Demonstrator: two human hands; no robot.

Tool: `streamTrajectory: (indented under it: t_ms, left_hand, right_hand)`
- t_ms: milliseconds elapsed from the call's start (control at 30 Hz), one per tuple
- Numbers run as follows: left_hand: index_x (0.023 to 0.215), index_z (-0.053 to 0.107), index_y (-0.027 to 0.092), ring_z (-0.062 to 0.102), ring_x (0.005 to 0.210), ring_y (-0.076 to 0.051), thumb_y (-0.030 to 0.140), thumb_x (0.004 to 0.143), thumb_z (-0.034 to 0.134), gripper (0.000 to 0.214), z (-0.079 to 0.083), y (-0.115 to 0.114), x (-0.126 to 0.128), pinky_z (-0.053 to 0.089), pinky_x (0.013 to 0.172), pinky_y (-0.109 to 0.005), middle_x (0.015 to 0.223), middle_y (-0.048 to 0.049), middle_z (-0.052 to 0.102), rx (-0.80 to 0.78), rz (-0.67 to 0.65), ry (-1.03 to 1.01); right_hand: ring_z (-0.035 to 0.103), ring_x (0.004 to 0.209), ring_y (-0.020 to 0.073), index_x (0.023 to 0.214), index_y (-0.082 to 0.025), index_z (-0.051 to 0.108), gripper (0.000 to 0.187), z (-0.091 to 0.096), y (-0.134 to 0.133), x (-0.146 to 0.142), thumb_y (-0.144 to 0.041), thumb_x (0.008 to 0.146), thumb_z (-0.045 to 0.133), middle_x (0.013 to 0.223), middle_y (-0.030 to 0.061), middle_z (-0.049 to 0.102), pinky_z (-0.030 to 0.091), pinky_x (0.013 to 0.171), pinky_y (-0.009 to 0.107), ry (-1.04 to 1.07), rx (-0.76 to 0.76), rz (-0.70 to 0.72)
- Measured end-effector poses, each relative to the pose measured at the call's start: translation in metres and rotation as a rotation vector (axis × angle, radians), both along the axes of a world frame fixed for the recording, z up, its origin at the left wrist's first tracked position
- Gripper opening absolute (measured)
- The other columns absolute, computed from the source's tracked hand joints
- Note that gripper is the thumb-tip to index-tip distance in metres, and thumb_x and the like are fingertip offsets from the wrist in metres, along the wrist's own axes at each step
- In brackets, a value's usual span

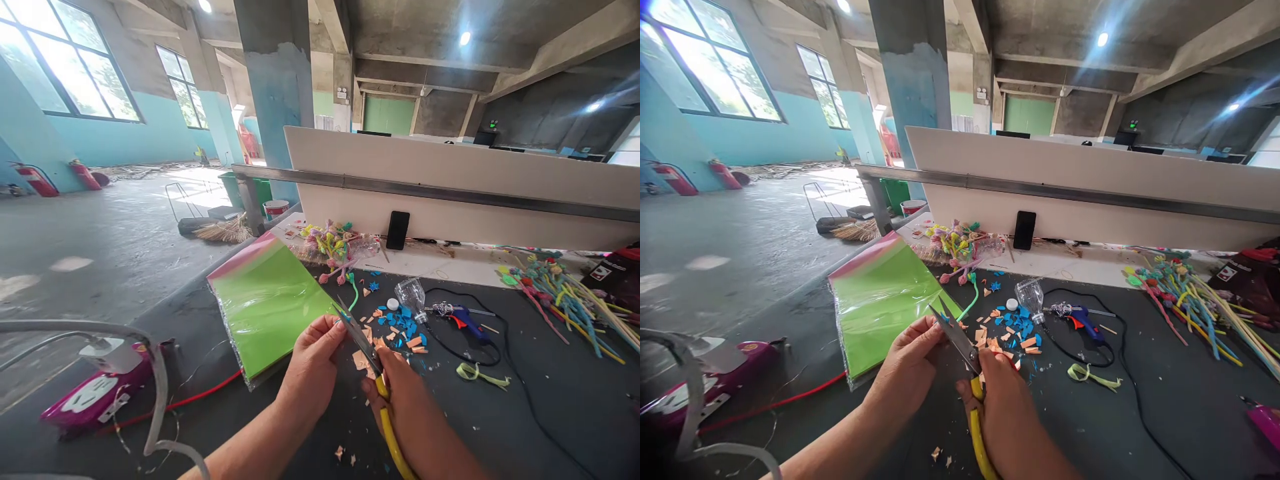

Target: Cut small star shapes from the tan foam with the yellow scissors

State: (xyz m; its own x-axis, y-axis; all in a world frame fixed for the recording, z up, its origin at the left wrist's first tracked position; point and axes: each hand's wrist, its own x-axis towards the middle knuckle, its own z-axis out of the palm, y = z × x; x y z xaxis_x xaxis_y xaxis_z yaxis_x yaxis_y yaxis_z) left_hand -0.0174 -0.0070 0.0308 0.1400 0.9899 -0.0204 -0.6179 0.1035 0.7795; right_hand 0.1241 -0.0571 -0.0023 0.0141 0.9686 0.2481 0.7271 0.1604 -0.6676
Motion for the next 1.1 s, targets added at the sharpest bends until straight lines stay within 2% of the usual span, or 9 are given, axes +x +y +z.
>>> streamTrajectory:
  t_ms: [133, 367, 567, 833, 1100]
  left_hand:
    - [0.072, 0.061, 0.015, 0.055, 0.059, -0.01, 0.026, 0.069, 0.073, 0.016, -0.001, 0.0, 0.001, 0.045, 0.059, -0.02, 0.066, 0.0003, 0.063, -0.009, 0.01, 0.01]
    - [0.073, 0.062, 0.014, 0.055, 0.061, -0.01, 0.025, 0.072, 0.07, 0.014, -0.008, 0.002, 0.006, 0.045, 0.061, -0.021, 0.068, 0.0002, 0.062, -0.038, -0.038, -0.044]
    - [0.073, 0.063, 0.015, 0.056, 0.067, -0.011, 0.023, 0.074, 0.068, 0.009, -0.015, 0.004, 0.007, 0.046, 0.068, -0.022, 0.072, -0.0005, 0.062, -0.05, -0.069, -0.085]
    - [0.073, 0.063, 0.017, 0.055, 0.072, -0.013, 0.022, 0.074, 0.067, 0.007, -0.019, 0.004, 0.008, 0.045, 0.071, -0.025, 0.077, -0.0014, 0.063, -0.114, -0.084, -0.151]
    - [0.073, 0.06, 0.014, 0.054, 0.067, -0.011, 0.017, 0.071, 0.069, 0.009, -0.024, 0.008, 0.008, 0.043, 0.068, -0.025, 0.072, -0.0004, 0.061, -0.174, -0.095, -0.226]
  right_hand:
    - [0.059, 0.096, 0.0284, 0.118, -0.025, 0.051, 0.039, 0.0, 0.001, -0.001, -0.033, 0.08, 0.049, 0.105, 0.0072, 0.062, 0.047, 0.079, 0.037, -0.018, -0.075, 0.023]
    - [0.057, 0.102, 0.0291, 0.121, -0.025, 0.049, 0.041, -0.009, 0.005, -0.001, -0.03, 0.081, 0.05, 0.112, 0.0088, 0.06, 0.045, 0.086, 0.04, -0.016, -0.044, 0.008]
    - [0.059, 0.088, 0.0293, 0.111, -0.023, 0.054, 0.031, -0.004, 0.007, 0.001, -0.036, 0.084, 0.047, 0.095, 0.0079, 0.061, 0.046, 0.075, 0.039, -0.136, -0.072, -0.023]
    - [0.059, 0.087, 0.0268, 0.109, -0.022, 0.055, 0.029, 0.002, 0.006, 0.001, -0.037, 0.088, 0.045, 0.092, 0.0079, 0.06, 0.046, 0.073, 0.037, -0.268, -0.051, -0.045]
    - [0.06, 0.082, 0.0253, 0.111, -0.023, 0.055, 0.03, 0.004, 0.004, 0.005, -0.039, 0.087, 0.048, 0.089, 0.0063, 0.061, 0.046, 0.067, 0.034, -0.322, 0.006, -0.054]
